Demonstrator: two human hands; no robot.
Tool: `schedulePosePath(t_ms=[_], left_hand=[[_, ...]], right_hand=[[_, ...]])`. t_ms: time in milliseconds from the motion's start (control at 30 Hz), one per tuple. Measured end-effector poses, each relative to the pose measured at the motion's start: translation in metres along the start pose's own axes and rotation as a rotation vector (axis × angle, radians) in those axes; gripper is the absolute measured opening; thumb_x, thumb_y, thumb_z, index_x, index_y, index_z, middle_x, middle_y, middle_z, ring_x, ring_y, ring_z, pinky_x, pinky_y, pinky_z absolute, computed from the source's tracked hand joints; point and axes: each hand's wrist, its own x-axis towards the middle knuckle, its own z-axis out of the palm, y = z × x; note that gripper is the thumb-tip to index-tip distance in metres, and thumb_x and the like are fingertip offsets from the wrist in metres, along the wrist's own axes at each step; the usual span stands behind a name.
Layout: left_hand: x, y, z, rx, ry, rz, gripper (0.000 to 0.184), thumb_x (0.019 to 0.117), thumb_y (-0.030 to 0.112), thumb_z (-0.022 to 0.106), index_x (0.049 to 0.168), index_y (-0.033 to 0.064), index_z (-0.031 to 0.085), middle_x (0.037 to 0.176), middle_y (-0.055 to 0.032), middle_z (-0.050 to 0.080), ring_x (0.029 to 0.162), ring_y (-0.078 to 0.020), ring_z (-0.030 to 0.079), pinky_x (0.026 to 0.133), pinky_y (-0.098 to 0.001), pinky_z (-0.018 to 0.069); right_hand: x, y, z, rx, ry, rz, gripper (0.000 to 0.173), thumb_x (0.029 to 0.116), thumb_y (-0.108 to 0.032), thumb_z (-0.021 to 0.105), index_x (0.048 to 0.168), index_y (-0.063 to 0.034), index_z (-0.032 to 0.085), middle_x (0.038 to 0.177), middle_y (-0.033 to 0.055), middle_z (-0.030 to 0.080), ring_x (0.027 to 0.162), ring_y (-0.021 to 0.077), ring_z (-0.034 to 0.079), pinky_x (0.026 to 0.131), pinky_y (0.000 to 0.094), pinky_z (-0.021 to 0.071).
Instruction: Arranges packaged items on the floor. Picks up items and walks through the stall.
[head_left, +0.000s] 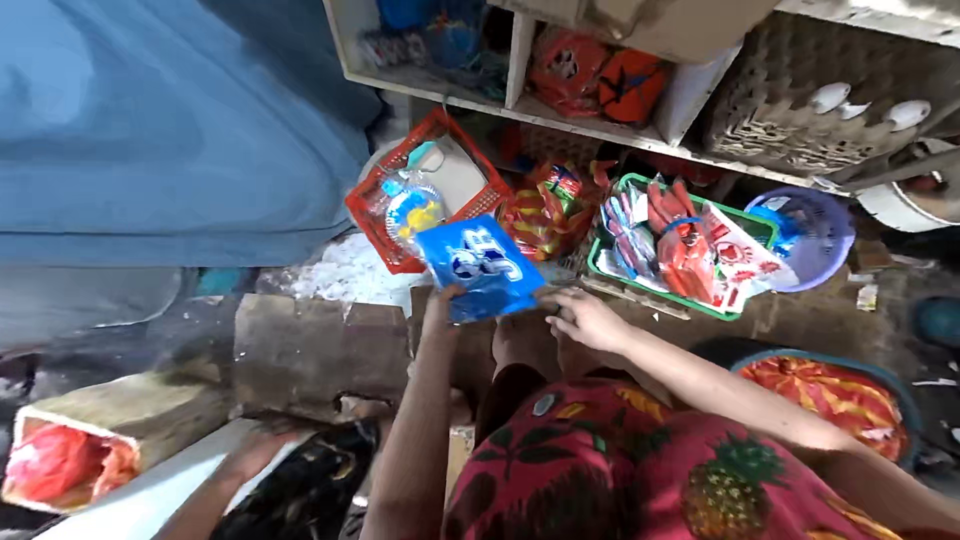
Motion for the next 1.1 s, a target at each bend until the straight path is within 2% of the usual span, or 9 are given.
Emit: schedulePosePath(t_ms=[167, 367, 467, 533, 567, 700, 867, 967, 1100], left_hand=[[0.086, 0.04, -0.039, -0.131, 0.109, 0.095, 0.017, 0.0934, 0.006, 0.052, 0.109, 0.0096, 0.057, 0.09, -0.0035, 0.066, 0.079, -0.0121, 0.067, 0.068, -0.0328, 0.0587], [0.216, 0.05, -0.047, -0.419, 0.05, 0.243, 0.024, 0.0926, 0.01, 0.05, 0.117, 0.0106, 0.051, 0.107, -0.0077, 0.063, 0.099, -0.019, 0.064, 0.088, -0.0448, 0.0559], [0.263, 0.04, -0.052, -0.422, 0.143, 0.146, 0.034, 0.0971, 0.01, 0.049, 0.13, 0.0064, 0.047, 0.118, -0.014, 0.06, 0.107, -0.0243, 0.062, 0.091, -0.0478, 0.055], [0.289, 0.028, -0.059, -0.306, 0.202, 0.051, 0.038, 0.097, 0.007, 0.052, 0.134, 0.004, 0.046, 0.119, -0.0145, 0.06, 0.105, -0.0238, 0.063, 0.089, -0.0456, 0.0557], [0.3, 0.021, -0.063, -0.223, 0.232, 0.018, 0.039, 0.0975, 0.007, 0.054, 0.135, 0.0025, 0.046, 0.118, -0.0145, 0.061, 0.102, -0.0229, 0.063, 0.088, -0.0438, 0.0561], [0.325, 0.001, -0.079, 0.119, 0.328, -0.043, 0.045, 0.0974, 0.013, 0.063, 0.139, 0.0012, 0.048, 0.119, -0.0149, 0.062, 0.1, -0.0216, 0.064, 0.086, -0.0409, 0.0561], [0.337, -0.006, -0.081, 0.226, 0.354, -0.008, 0.054, 0.0958, 0.014, 0.067, 0.143, 0.0017, 0.044, 0.124, -0.0163, 0.062, 0.105, -0.0217, 0.065, 0.088, -0.0411, 0.057], [0.336, -0.004, -0.079, 0.221, 0.372, -0.01, 0.056, 0.0946, 0.015, 0.069, 0.144, 0.0035, 0.045, 0.124, -0.0152, 0.063, 0.104, -0.0216, 0.065, 0.088, -0.0416, 0.0574], [0.336, -0.003, -0.078, 0.194, 0.387, -0.02, 0.062, 0.0925, 0.013, 0.07, 0.147, 0.0054, 0.041, 0.125, -0.0157, 0.062, 0.106, -0.0225, 0.065, 0.087, -0.0424, 0.058]], right_hand=[[0.088, 0.034, 0.017, -0.015, -0.126, 0.424, 0.058, 0.1038, -0.032, 0.059, 0.154, -0.0079, 0.044, 0.142, 0.0226, 0.058, 0.13, 0.0379, 0.058, 0.112, 0.0554, 0.0446], [0.205, 0.088, 0.016, 0.139, 0.306, 0.722, 0.072, 0.0958, -0.027, 0.07, 0.154, -0.0003, 0.036, 0.137, 0.0291, 0.059, 0.125, 0.0451, 0.06, 0.104, 0.0635, 0.048], [0.26, 0.118, 0.011, 0.149, 0.506, 0.837, 0.094, 0.0876, -0.02, 0.079, 0.16, 0.0013, 0.023, 0.156, 0.0297, 0.041, 0.137, 0.0442, 0.051, 0.111, 0.06, 0.0443], [0.292, 0.147, 0.012, 0.139, 0.51, 0.942, 0.106, 0.0851, -0.022, 0.08, 0.164, -0.0013, 0.012, 0.168, 0.0264, 0.016, 0.14, 0.0445, 0.047, 0.108, 0.0583, 0.0477], [0.303, 0.159, 0.014, 0.131, 0.462, 0.972, 0.103, 0.0873, -0.024, 0.078, 0.164, -0.0022, 0.014, 0.168, 0.0276, 0.014, 0.138, 0.0461, 0.048, 0.106, 0.0593, 0.0487], [0.326, 0.171, 0.055, -0.048, 0.071, 0.768, 0.067, 0.099, -0.033, 0.066, 0.155, -0.0037, 0.043, 0.151, 0.0311, 0.047, 0.138, 0.0496, 0.046, 0.114, 0.0682, 0.0343], [0.353, 0.16, 0.104, 0.2, -0.031, 0.621, 0.074, 0.1041, -0.028, 0.058, 0.166, -0.0266, 0.018, 0.138, 0.0265, 0.061, 0.127, 0.048, 0.058, 0.106, 0.0682, 0.0436], [0.344, 0.164, 0.104, 0.637, 0.097, 0.658, 0.072, 0.107, -0.016, 0.051, 0.166, -0.0347, 0.014, 0.149, 0.0221, 0.053, 0.123, 0.0419, 0.062, 0.097, 0.0617, 0.0529], [0.311, 0.181, 0.108, 1.279, 0.578, 0.751, 0.06, 0.1099, -0.014, 0.036, 0.164, -0.0345, 0.019, 0.137, 0.0205, 0.055, 0.106, 0.0372, 0.066, 0.079, 0.0568, 0.0601]])
